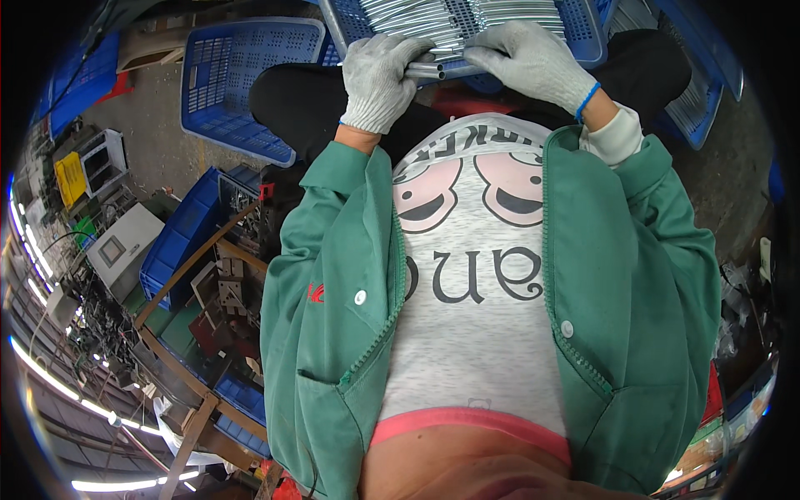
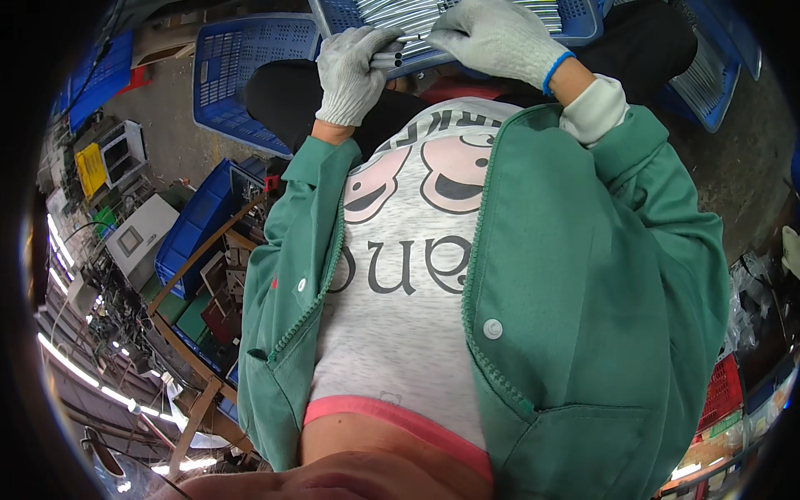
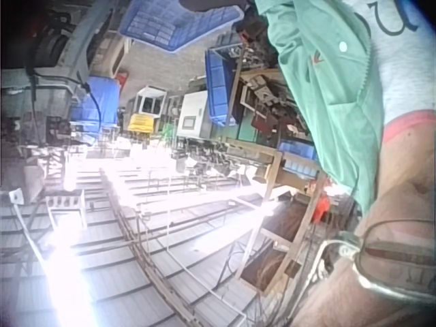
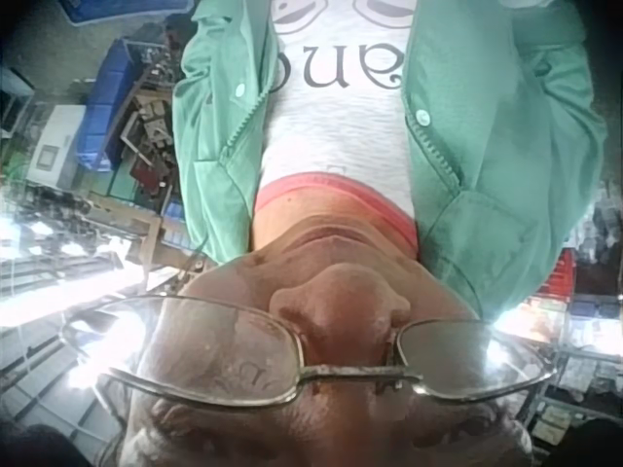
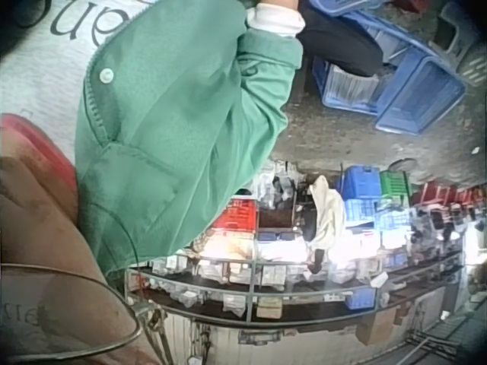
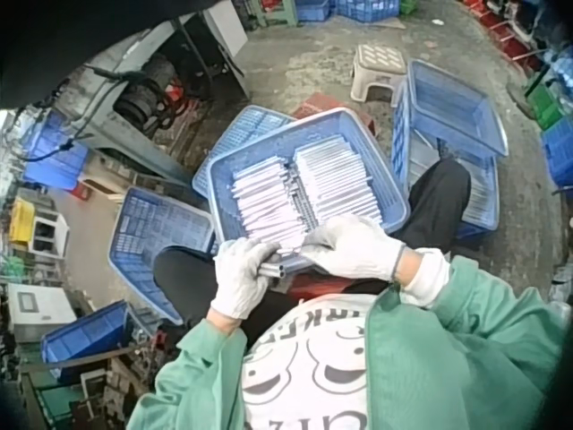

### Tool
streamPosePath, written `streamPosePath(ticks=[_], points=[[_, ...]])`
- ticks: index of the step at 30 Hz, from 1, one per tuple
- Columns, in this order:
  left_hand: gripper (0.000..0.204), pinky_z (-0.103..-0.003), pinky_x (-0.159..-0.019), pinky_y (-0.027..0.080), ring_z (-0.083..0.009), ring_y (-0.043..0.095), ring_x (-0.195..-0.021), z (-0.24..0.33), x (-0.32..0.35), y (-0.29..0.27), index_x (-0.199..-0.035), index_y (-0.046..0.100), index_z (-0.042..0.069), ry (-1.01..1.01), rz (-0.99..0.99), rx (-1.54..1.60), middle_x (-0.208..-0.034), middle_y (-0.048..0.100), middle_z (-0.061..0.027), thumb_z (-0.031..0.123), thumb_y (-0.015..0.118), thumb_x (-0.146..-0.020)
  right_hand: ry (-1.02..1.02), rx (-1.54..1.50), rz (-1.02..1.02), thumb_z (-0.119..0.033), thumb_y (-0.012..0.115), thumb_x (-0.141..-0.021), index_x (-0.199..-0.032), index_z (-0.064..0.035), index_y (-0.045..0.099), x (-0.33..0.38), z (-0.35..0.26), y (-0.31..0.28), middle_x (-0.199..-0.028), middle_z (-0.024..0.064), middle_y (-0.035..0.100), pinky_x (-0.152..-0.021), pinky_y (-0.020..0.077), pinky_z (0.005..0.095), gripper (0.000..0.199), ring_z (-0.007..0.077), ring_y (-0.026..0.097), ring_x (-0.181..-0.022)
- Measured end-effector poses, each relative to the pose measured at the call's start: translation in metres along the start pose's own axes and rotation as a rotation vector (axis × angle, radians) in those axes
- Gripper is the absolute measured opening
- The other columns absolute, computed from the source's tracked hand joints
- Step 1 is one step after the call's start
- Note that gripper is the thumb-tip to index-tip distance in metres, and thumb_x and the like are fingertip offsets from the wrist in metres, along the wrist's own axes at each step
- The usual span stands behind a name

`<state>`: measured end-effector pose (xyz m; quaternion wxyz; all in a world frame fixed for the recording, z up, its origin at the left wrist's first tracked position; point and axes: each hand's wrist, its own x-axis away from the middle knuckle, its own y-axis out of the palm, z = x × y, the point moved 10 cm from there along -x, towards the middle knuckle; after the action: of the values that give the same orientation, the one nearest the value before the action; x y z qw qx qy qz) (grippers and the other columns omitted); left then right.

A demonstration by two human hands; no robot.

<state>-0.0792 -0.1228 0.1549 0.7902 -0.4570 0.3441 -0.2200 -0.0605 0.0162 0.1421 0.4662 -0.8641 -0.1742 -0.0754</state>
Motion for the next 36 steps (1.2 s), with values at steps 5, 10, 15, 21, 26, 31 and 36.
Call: streamPosePath(ticks=[5,10,15,21,26,31,36], points=[[0.027,-0.037,-0.074,0.049,-0.0264,0.066,-0.076,-0.016,-0.002,0.024,-0.108,0.073,0.017,-0.023,-0.094,-0.105,-0.091,0.073,-0.0043,0.012,0.065,-0.082,0.053,0.151,0.166,-0.046,0.054,-0.096,-0.107,-0.0112,0.076,-0.005,0.015,-0.006,-0.088,0.0081,0.075,-0.066,0.0530,0.0386,0.042,0.0311,0.069,-0.073],[0.024,-0.038,-0.075,0.051,-0.0255,0.068,-0.082,-0.051,0.012,0.072,-0.109,0.070,0.017,-0.074,-0.221,-0.165,-0.092,0.073,-0.0007,0.023,0.066,-0.087,0.110,0.227,0.177,-0.047,0.054,-0.095,-0.108,-0.0115,0.075,-0.004,0.028,0.001,-0.090,0.0087,0.075,-0.066,0.0533,0.0386,0.043,0.0321,0.069,-0.075],[0.027,-0.038,-0.067,0.053,-0.0284,0.071,-0.080,-0.062,0.017,0.087,-0.117,0.068,0.018,-0.232,-0.329,-0.072,-0.096,0.075,-0.0041,0.018,0.062,-0.091,0.069,0.177,0.271,-0.046,0.056,-0.095,-0.108,-0.0117,0.075,0.007,0.033,0.000,-0.088,0.0084,0.075,-0.065,0.0534,0.0377,0.042,0.0308,0.069,-0.073],[0.022,-0.036,-0.064,0.052,-0.0276,0.070,-0.074,-0.048,0.015,0.063,-0.115,0.068,0.014,-0.349,-0.387,0.202,-0.091,0.075,-0.0052,0.024,0.061,-0.097,0.050,0.121,0.225,-0.045,0.057,-0.094,-0.107,-0.0119,0.076,0.012,0.016,-0.012,-0.085,0.0080,0.075,-0.062,0.0523,0.0373,0.040,0.0297,0.069,-0.069],[0.024,-0.035,-0.062,0.050,-0.0264,0.068,-0.069,-0.035,0.007,0.039,-0.112,0.068,0.008,-0.218,-0.245,0.276,-0.087,0.074,-0.0073,0.026,0.062,-0.098,0.009,0.179,0.245,-0.044,0.057,-0.095,-0.106,-0.0116,0.076,0.017,0.003,-0.020,-0.081,0.0074,0.074,-0.060,0.0508,0.0369,0.039,0.0282,0.067,-0.065],[0.024,-0.034,-0.063,0.050,-0.0250,0.065,-0.065,-0.035,0.007,0.035,-0.108,0.068,0.003,-0.234,-0.235,0.289,-0.085,0.074,-0.0090,0.023,0.066,-0.095,-0.009,0.198,0.181,-0.045,0.057,-0.095,-0.105,-0.0120,0.076,0.017,-0.002,-0.020,-0.079,0.0072,0.074,-0.058,0.0497,0.0368,0.039,0.0270,0.067,-0.063],[0.019,-0.033,-0.064,0.050,-0.0232,0.065,-0.066,-0.019,0.002,0.024,-0.105,0.070,0.003,-0.147,-0.158,0.235,-0.083,0.074,-0.0080,0.018,0.068,-0.093,-0.088,0.026,0.117,-0.045,0.057,-0.095,-0.105,-0.0127,0.076,0.018,-0.008,-0.026,-0.077,0.0067,0.073,-0.057,0.0499,0.0353,0.039,0.0256,0.066,-0.061]])
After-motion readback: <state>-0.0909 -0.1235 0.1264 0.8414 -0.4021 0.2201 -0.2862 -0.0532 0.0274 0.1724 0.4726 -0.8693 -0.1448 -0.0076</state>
